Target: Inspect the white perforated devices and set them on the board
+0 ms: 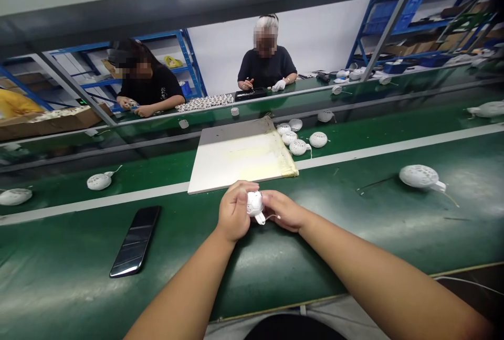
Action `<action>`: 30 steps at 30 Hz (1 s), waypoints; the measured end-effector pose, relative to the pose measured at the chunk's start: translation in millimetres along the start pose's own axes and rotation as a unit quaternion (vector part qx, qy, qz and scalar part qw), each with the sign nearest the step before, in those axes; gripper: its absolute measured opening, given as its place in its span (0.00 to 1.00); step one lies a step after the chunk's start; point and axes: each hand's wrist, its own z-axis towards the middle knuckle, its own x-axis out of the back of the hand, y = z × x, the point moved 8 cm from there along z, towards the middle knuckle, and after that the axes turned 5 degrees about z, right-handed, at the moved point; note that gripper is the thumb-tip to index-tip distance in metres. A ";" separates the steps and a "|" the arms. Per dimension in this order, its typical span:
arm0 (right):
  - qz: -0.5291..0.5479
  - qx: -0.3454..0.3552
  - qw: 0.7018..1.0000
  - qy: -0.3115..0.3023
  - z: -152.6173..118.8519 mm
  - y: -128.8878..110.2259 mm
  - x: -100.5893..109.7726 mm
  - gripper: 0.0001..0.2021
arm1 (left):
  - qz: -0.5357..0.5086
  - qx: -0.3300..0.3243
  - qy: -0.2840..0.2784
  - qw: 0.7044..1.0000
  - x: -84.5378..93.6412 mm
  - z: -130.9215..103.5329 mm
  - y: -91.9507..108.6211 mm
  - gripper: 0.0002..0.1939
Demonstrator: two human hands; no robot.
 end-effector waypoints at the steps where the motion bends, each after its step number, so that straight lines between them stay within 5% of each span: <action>1: 0.001 0.014 0.999 0.033 1.1 -1.7 4.9 0.26 | -0.017 0.020 0.004 1.000 -1.2 -0.3 -1.9 0.23; 5: 0.036 0.125 0.978 0.160 1.3 -14.9 21.0 0.26 | -0.042 0.076 -0.033 0.996 -20.4 -5.8 -6.8 0.23; 13: -0.031 0.168 0.967 0.192 -5.6 -10.4 16.9 0.27 | -0.019 0.042 -0.045 0.998 -42.6 -14.5 4.4 0.20; 19: -0.117 0.132 0.965 0.193 -2.1 -11.9 27.8 0.29 | 0.029 0.024 -0.063 0.997 -37.2 -8.0 4.9 0.20; 24: -0.296 0.105 0.946 0.076 -6.2 -27.3 10.6 0.26 | 0.060 0.014 -0.009 0.998 -10.5 -0.3 -6.0 0.22; 27: -0.402 0.170 0.894 0.099 -17.3 -45.6 8.1 0.38 | 0.009 0.123 0.010 0.992 1.4 -4.4 -33.8 0.29; 30: -0.525 0.276 0.800 0.096 -28.6 -63.7 -2.8 0.41 | -0.075 0.238 -0.083 0.965 -11.9 -13.4 -54.4 0.34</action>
